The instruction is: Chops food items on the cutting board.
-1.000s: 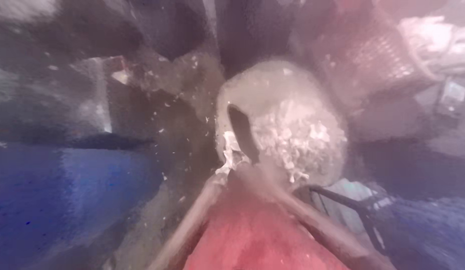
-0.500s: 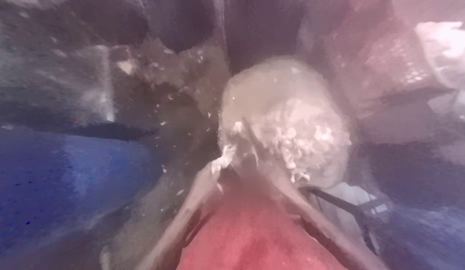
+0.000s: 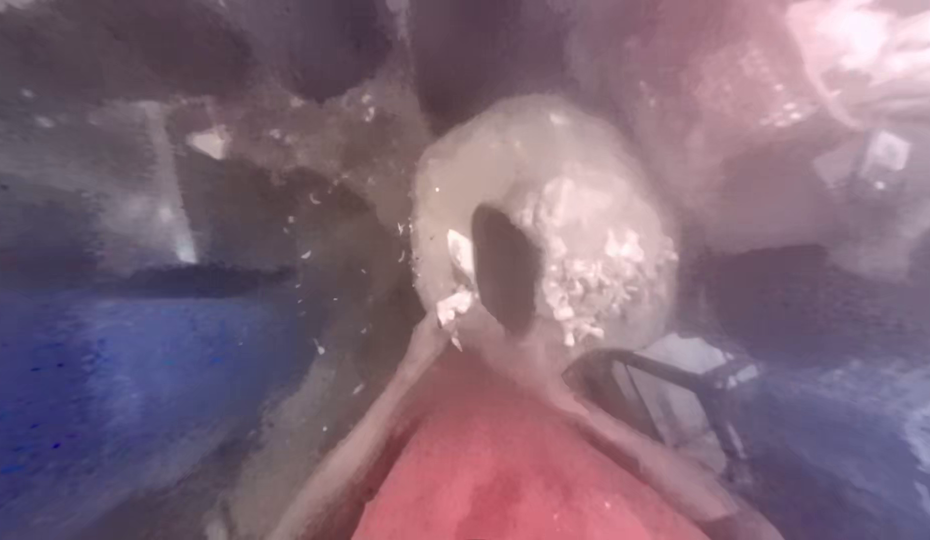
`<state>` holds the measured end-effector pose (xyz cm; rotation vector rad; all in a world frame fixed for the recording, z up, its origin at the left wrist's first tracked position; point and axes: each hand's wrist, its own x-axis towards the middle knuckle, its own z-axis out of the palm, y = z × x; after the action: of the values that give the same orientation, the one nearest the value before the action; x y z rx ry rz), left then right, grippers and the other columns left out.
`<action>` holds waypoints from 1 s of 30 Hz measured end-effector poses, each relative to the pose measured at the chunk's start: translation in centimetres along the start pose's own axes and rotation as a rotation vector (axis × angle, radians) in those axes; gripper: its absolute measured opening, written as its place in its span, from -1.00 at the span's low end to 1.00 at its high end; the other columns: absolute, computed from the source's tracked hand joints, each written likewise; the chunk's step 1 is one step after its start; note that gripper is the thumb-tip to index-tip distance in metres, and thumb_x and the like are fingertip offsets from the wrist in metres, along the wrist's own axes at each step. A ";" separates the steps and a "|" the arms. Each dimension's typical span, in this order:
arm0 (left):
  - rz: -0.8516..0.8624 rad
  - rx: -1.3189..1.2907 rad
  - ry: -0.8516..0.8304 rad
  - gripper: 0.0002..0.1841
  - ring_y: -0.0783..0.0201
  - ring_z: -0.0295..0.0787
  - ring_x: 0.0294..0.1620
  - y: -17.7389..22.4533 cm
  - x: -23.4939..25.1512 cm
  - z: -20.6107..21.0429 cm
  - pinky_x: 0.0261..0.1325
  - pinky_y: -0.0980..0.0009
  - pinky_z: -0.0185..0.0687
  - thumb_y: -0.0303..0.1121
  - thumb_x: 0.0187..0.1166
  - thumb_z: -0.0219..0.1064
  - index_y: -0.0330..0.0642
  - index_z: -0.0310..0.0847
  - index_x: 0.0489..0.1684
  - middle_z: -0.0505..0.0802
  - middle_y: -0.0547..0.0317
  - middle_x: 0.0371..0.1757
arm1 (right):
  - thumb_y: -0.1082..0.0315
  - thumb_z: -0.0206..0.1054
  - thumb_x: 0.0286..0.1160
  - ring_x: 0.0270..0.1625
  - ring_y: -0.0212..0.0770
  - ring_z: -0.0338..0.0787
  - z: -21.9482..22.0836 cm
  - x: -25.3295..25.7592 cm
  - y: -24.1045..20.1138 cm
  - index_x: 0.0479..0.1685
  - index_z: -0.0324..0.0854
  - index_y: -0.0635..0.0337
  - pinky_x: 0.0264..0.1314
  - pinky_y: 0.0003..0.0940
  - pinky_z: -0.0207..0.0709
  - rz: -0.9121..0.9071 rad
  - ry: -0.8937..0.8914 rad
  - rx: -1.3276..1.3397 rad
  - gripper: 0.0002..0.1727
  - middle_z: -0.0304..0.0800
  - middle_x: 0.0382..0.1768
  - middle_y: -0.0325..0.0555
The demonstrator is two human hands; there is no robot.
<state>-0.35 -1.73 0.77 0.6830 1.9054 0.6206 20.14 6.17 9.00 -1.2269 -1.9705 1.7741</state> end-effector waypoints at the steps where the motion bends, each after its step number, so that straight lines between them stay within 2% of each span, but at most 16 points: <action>1: -0.010 -0.062 0.001 -0.51 0.09 0.84 0.06 0.0 0.0 0.2 0.21 0.00 0.73 -0.16 0.71 0.25 -0.23 0.46 0.52 0.85 -0.07 0.08 | -0.10 0.04 0.78 -0.24 -0.39 0.70 0.1 0.4 2.6 0.29 0.55 0.36 -0.05 -0.39 0.68 0.014 -0.084 -0.079 -0.38 0.72 -0.24 -0.11; 2: -0.001 -0.162 0.002 -0.55 0.18 0.86 -0.10 -0.1 -0.3 0.4 0.04 0.12 0.80 -0.17 0.73 0.21 -0.23 0.49 0.47 0.87 0.02 -0.03 | -0.13 -0.11 0.84 -0.24 -0.24 0.69 -0.1 0.7 4.6 0.27 0.54 0.30 -0.07 -0.24 0.66 0.129 -0.180 -0.150 -0.37 0.69 -0.23 -0.03; 4: 0.012 -0.499 -0.045 -0.62 0.23 0.85 -0.22 -0.1 -0.8 0.5 -0.11 0.25 0.82 -0.31 0.75 0.15 -0.32 0.44 0.43 0.88 0.04 -0.09 | -0.16 -0.22 0.87 0.09 0.01 0.79 -1.2 1.2 5.4 0.48 0.50 0.21 0.26 0.03 0.64 0.330 -0.236 -0.242 -0.32 0.76 0.07 0.17; 7: -0.163 -0.883 -0.210 -0.72 0.15 0.84 -0.18 0.1 -1.3 0.6 -0.06 0.21 0.83 -0.34 0.83 0.09 -0.31 0.44 0.33 0.84 0.01 -0.11 | -0.02 -0.12 0.85 0.13 -0.11 0.80 -2.7 1.1 0.3 0.62 0.40 0.28 0.32 -0.11 0.65 0.114 -0.063 -0.255 -0.37 0.78 0.13 0.13; 9: -0.227 -0.860 -0.300 -0.74 0.27 0.76 -0.32 -0.9 -1.1 1.5 -0.19 0.32 0.76 -0.27 0.84 0.06 -0.27 0.58 0.07 0.79 0.16 -0.29 | -0.13 0.07 0.74 -0.14 -0.36 0.77 -1.9 0.5 -2.7 0.42 0.49 0.37 0.02 -0.38 0.71 -0.106 0.059 -0.084 -0.32 0.78 -0.14 -0.03; 11: -0.262 -0.832 -0.322 -0.72 0.35 0.68 -0.49 -1.1 -0.8 2.0 -0.36 0.40 0.71 -0.20 0.83 0.10 -0.22 0.62 -0.04 0.73 0.24 -0.44 | -0.08 0.17 0.71 -0.05 -0.38 0.82 -0.9 0.1 -1.8 0.40 0.52 0.48 0.14 -0.38 0.74 -0.163 0.006 -0.014 -0.31 0.83 -0.05 0.02; 14: -0.308 -0.758 -0.427 -0.78 0.36 0.59 -0.59 -0.3 -1.5 1.3 -0.44 0.42 0.65 -0.24 0.83 0.10 -0.19 0.57 -0.04 0.65 0.27 -0.51 | -0.11 -0.11 0.87 0.05 -0.09 0.78 -1.2 1.5 3.9 0.43 0.51 0.28 0.21 -0.10 0.64 0.206 -0.283 -0.251 -0.37 0.75 0.05 0.13; 15: -0.278 -0.647 -0.445 -0.79 0.37 0.57 -0.59 -0.3 -1.8 0.6 -0.44 0.44 0.62 -0.27 0.82 0.10 -0.20 0.56 -0.05 0.65 0.27 -0.50 | -0.13 -0.15 0.87 0.19 0.01 0.78 -1.5 2.0 4.1 0.51 0.48 0.25 0.36 0.02 0.60 0.307 -0.320 -0.291 -0.34 0.75 0.17 0.20; 17: -0.161 -0.281 -0.353 -0.75 0.36 0.60 -0.51 -0.2 -1.2 -1.1 -0.37 0.41 0.64 -0.25 0.81 0.13 -0.21 0.62 0.10 0.68 0.22 -0.38 | -0.05 -0.11 0.88 0.23 0.06 0.78 -2.3 2.2 1.2 0.58 0.44 0.26 0.41 0.06 0.57 0.277 -0.239 -0.324 -0.38 0.76 0.19 0.22; 18: -0.112 -0.110 -0.254 -0.71 0.32 0.68 -0.43 -0.5 -1.0 -1.6 -0.28 0.34 0.71 -0.21 0.79 0.17 -0.21 0.66 0.18 0.75 0.14 -0.29 | -0.04 -0.11 0.86 0.05 -0.04 0.82 -2.4 1.4 -0.1 0.52 0.47 0.28 0.24 -0.04 0.67 0.165 -0.165 -0.315 -0.39 0.80 0.02 0.12; 20: -0.011 0.023 -0.025 -0.66 0.21 0.81 -0.20 -1.1 0.3 -2.7 -0.02 0.16 0.77 -0.17 0.72 0.28 -0.20 0.68 0.23 0.86 0.01 -0.06 | -0.27 -0.11 0.76 -0.24 -0.36 0.74 -1.8 0.7 -1.5 0.36 0.53 0.32 -0.09 -0.35 0.70 -0.099 -0.033 -0.180 -0.23 0.75 -0.24 -0.15; 22: 0.067 0.034 0.135 -0.66 0.19 0.82 -0.23 -1.4 1.4 -3.1 -0.05 0.15 0.78 -0.18 0.67 0.34 -0.24 0.65 0.20 0.86 -0.01 -0.08 | -0.17 0.03 0.74 -0.10 -0.34 0.79 -0.9 0.4 -0.7 0.29 0.60 0.45 0.09 -0.36 0.70 -0.150 -0.052 -0.113 -0.27 0.83 -0.11 0.00; 23: 0.079 0.025 0.161 -0.66 0.18 0.83 -0.23 -1.5 1.5 -3.2 -0.03 0.15 0.78 -0.21 0.68 0.33 -0.27 0.62 0.23 0.86 -0.03 -0.08 | -0.12 -0.03 0.80 -0.15 -0.31 0.76 -0.5 0.7 1.0 0.27 0.58 0.42 0.04 -0.34 0.68 -0.077 -0.134 -0.168 -0.32 0.78 -0.15 0.01; 26: 0.072 -0.106 0.166 -0.72 0.30 0.87 -0.25 -1.7 0.7 -2.5 -0.07 0.30 0.83 -0.27 0.80 0.16 -0.26 0.59 0.23 0.89 0.10 -0.12 | -0.09 -0.16 0.89 0.14 -0.01 0.80 -0.8 2.4 3.2 0.48 0.47 0.28 0.32 0.01 0.62 0.264 -0.364 -0.341 -0.37 0.76 0.11 0.19; 28: 0.064 -0.311 0.138 -0.70 0.26 0.92 -0.17 -3.1 -0.5 -1.6 -0.02 0.29 0.89 -0.30 0.85 0.08 -0.33 0.51 0.29 0.90 0.06 -0.07 | -0.09 -0.14 0.87 -0.02 -0.10 0.79 -0.6 1.7 1.2 0.42 0.51 0.30 0.19 -0.09 0.67 0.165 -0.295 -0.276 -0.36 0.77 -0.05 0.11; 30: 0.036 -0.498 0.126 -0.74 0.17 0.92 -0.17 -4.5 -0.6 -0.4 -0.02 0.23 0.88 -0.36 0.80 0.16 -0.40 0.42 0.23 0.89 -0.02 -0.10 | -0.28 -0.16 0.77 -0.24 -0.37 0.74 -0.2 1.1 -0.2 0.29 0.57 0.35 -0.04 -0.33 0.71 -0.075 -0.178 -0.119 -0.20 0.75 -0.25 -0.11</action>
<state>-1.38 -5.42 -1.71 0.3619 1.7518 1.1333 19.48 7.09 8.89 -1.0447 -2.2183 1.8091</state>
